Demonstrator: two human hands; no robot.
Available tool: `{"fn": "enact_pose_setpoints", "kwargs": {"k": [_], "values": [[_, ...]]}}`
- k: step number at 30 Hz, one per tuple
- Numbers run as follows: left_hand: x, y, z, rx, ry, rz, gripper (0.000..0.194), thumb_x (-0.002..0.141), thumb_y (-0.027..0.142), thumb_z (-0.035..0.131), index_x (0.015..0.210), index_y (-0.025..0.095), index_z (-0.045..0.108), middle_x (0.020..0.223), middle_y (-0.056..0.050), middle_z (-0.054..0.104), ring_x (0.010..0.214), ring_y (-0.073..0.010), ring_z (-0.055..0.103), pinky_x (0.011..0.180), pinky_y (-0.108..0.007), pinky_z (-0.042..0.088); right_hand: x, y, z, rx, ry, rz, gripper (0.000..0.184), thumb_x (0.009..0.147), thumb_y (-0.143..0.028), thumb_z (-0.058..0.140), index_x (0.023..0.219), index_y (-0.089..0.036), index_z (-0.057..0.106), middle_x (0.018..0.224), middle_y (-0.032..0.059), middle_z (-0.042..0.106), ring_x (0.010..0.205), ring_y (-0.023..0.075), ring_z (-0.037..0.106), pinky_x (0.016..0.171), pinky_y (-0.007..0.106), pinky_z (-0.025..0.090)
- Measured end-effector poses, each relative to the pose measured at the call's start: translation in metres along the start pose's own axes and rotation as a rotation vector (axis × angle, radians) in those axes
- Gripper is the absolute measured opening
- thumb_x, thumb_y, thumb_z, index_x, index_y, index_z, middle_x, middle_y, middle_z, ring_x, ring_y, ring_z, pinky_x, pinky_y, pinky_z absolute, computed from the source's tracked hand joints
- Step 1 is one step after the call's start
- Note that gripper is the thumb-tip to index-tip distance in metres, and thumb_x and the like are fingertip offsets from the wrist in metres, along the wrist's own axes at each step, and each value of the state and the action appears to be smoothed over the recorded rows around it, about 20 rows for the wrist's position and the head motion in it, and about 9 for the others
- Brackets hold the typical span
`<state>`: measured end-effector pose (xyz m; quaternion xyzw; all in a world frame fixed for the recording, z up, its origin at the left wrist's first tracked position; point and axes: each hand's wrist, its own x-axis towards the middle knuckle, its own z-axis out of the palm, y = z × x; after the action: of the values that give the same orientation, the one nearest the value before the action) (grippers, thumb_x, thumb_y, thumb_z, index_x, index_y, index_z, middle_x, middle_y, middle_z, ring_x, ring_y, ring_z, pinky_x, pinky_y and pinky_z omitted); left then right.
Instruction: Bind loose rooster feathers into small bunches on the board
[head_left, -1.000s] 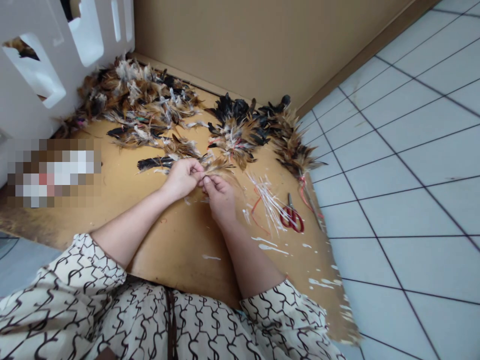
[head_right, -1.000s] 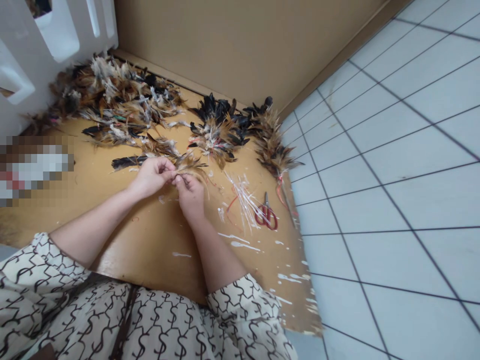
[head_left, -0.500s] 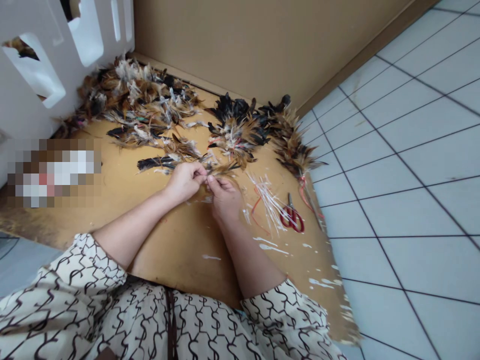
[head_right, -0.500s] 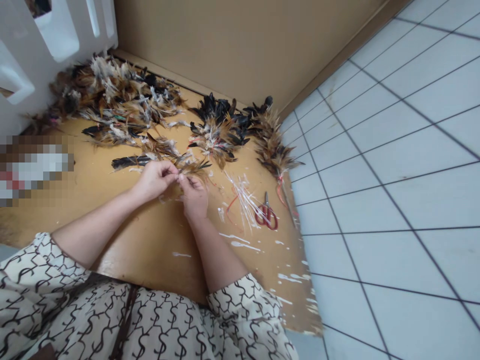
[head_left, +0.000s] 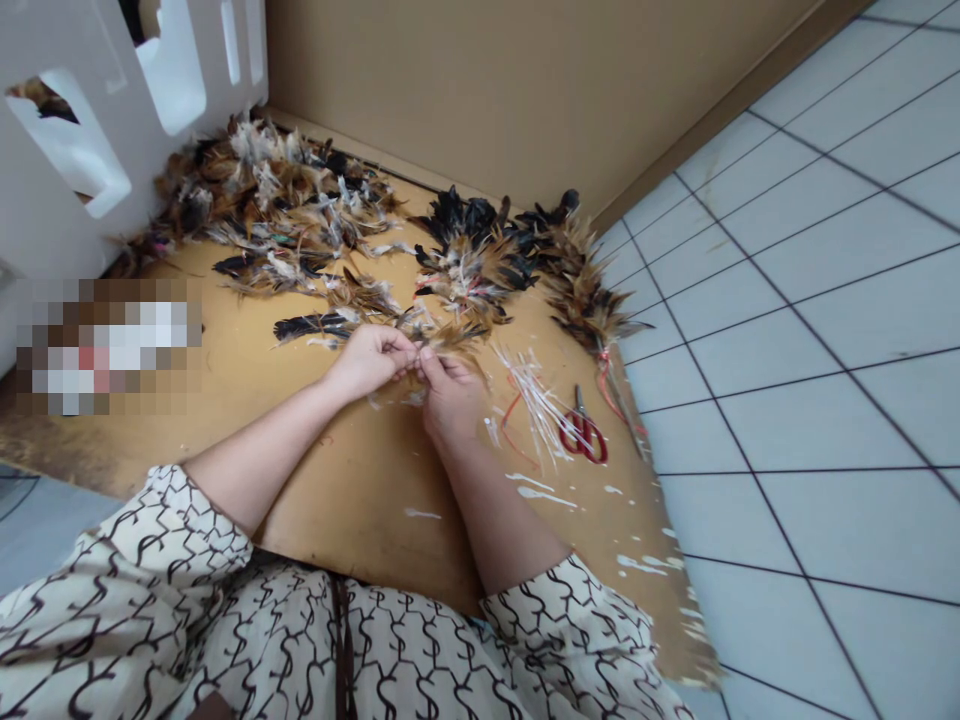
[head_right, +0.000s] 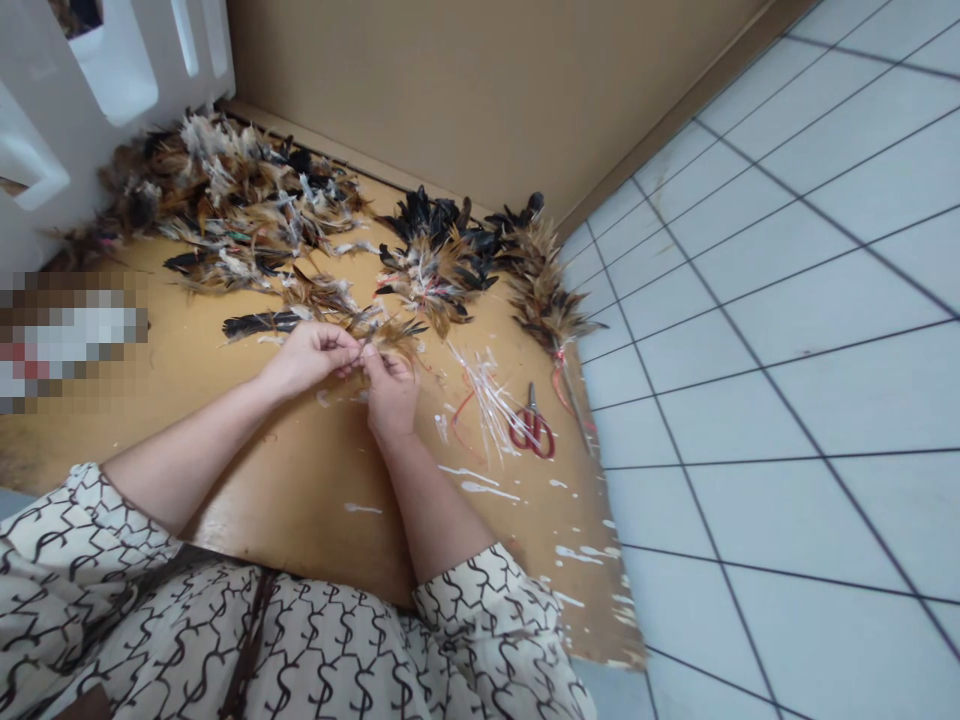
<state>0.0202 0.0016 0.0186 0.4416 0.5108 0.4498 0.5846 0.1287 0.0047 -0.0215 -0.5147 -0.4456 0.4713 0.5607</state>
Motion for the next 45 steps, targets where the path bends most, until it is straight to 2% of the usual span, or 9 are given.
{"fn": "enact_pose_setpoints", "kwargs": {"k": [6, 14, 17, 19, 24, 26, 33, 37, 45], "values": [[0.000, 0.002, -0.001, -0.077, 0.017, -0.093, 0.022, 0.066, -0.002, 0.058, 0.049, 0.012, 0.055, 0.040, 0.005, 0.052, 0.037, -0.0038, 0.043, 0.045, -0.017, 0.038, -0.002, -0.002, 0.001, 0.050, -0.035, 0.002, 0.026, 0.057, -0.042, 0.068, 0.055, -0.019, 0.057, 0.054, -0.0029, 0.059, 0.057, 0.0112, 0.053, 0.062, 0.028, 0.044], [0.001, 0.000, -0.001, -0.023, -0.004, -0.071, 0.019, 0.065, 0.002, 0.061, 0.050, 0.013, 0.055, 0.040, 0.004, 0.052, 0.037, -0.0046, 0.042, 0.045, -0.018, 0.036, 0.000, -0.001, -0.001, 0.077, -0.070, 0.003, 0.023, 0.058, -0.039, 0.069, 0.056, -0.019, 0.058, 0.054, -0.0037, 0.057, 0.053, 0.0095, 0.049, 0.058, 0.027, 0.042], [0.003, 0.002, -0.009, 0.057, -0.012, -0.040, 0.014, 0.063, 0.008, 0.062, 0.052, 0.013, 0.056, 0.041, 0.004, 0.051, 0.040, -0.0054, 0.041, 0.046, -0.019, 0.035, 0.002, 0.001, -0.002, 0.099, -0.076, 0.032, 0.023, 0.058, -0.038, 0.069, 0.055, -0.019, 0.057, 0.053, -0.0038, 0.057, 0.052, 0.0088, 0.049, 0.058, 0.026, 0.042], [0.006, 0.003, -0.020, 0.137, 0.058, 0.037, 0.012, 0.064, 0.011, 0.062, 0.053, 0.014, 0.058, 0.043, 0.005, 0.051, 0.043, -0.0062, 0.042, 0.048, -0.019, 0.035, 0.004, 0.002, -0.003, 0.095, -0.074, 0.044, 0.023, 0.060, -0.038, 0.069, 0.056, -0.019, 0.056, 0.054, -0.0033, 0.057, 0.052, 0.0086, 0.049, 0.057, 0.026, 0.041], [0.019, 0.001, -0.056, 0.427, 0.370, 0.221, 0.006, 0.065, 0.015, 0.058, 0.059, 0.015, 0.060, 0.054, 0.002, 0.055, 0.052, -0.0095, 0.046, 0.057, -0.022, 0.038, 0.007, 0.007, -0.004, 0.088, -0.043, 0.052, 0.025, 0.060, -0.039, 0.069, 0.056, -0.018, 0.055, 0.056, -0.0020, 0.058, 0.053, 0.0086, 0.049, 0.055, 0.025, 0.039], [0.020, 0.001, -0.065, 0.605, 0.413, 0.243, 0.008, 0.065, 0.014, 0.056, 0.061, 0.015, 0.062, 0.059, 0.000, 0.059, 0.059, -0.0128, 0.052, 0.063, -0.025, 0.041, 0.007, 0.007, -0.004, 0.094, -0.040, 0.062, 0.026, 0.058, -0.039, 0.070, 0.055, -0.018, 0.055, 0.055, -0.0022, 0.058, 0.053, 0.0082, 0.048, 0.054, 0.024, 0.038], [0.016, -0.002, -0.067, 1.112, 0.284, 0.188, 0.019, 0.063, 0.006, 0.056, 0.070, 0.018, 0.068, 0.076, -0.010, 0.066, 0.083, -0.0273, 0.061, 0.077, -0.036, 0.045, 0.005, 0.004, -0.004, 0.074, -0.071, 0.078, 0.027, 0.056, -0.042, 0.071, 0.056, -0.018, 0.058, 0.053, -0.0027, 0.058, 0.050, 0.0074, 0.046, 0.052, 0.024, 0.039], [0.017, -0.004, -0.066, 1.204, 0.244, 0.197, 0.021, 0.068, 0.008, 0.053, 0.076, 0.017, 0.070, 0.086, -0.015, 0.066, 0.090, -0.0308, 0.060, 0.081, -0.040, 0.044, 0.005, 0.004, -0.004, 0.077, -0.086, 0.085, 0.027, 0.056, -0.043, 0.071, 0.057, -0.018, 0.060, 0.053, -0.0026, 0.058, 0.049, 0.0076, 0.045, 0.051, 0.024, 0.039], [0.020, -0.007, -0.056, 1.299, 0.207, 0.177, 0.027, 0.074, 0.011, 0.045, 0.086, 0.015, 0.069, 0.094, -0.016, 0.064, 0.096, -0.0298, 0.059, 0.083, -0.039, 0.045, 0.004, 0.004, -0.003, 0.060, -0.114, 0.092, 0.026, 0.056, -0.042, 0.071, 0.056, -0.018, 0.060, 0.053, -0.0026, 0.058, 0.049, 0.0079, 0.045, 0.052, 0.025, 0.039]]}}
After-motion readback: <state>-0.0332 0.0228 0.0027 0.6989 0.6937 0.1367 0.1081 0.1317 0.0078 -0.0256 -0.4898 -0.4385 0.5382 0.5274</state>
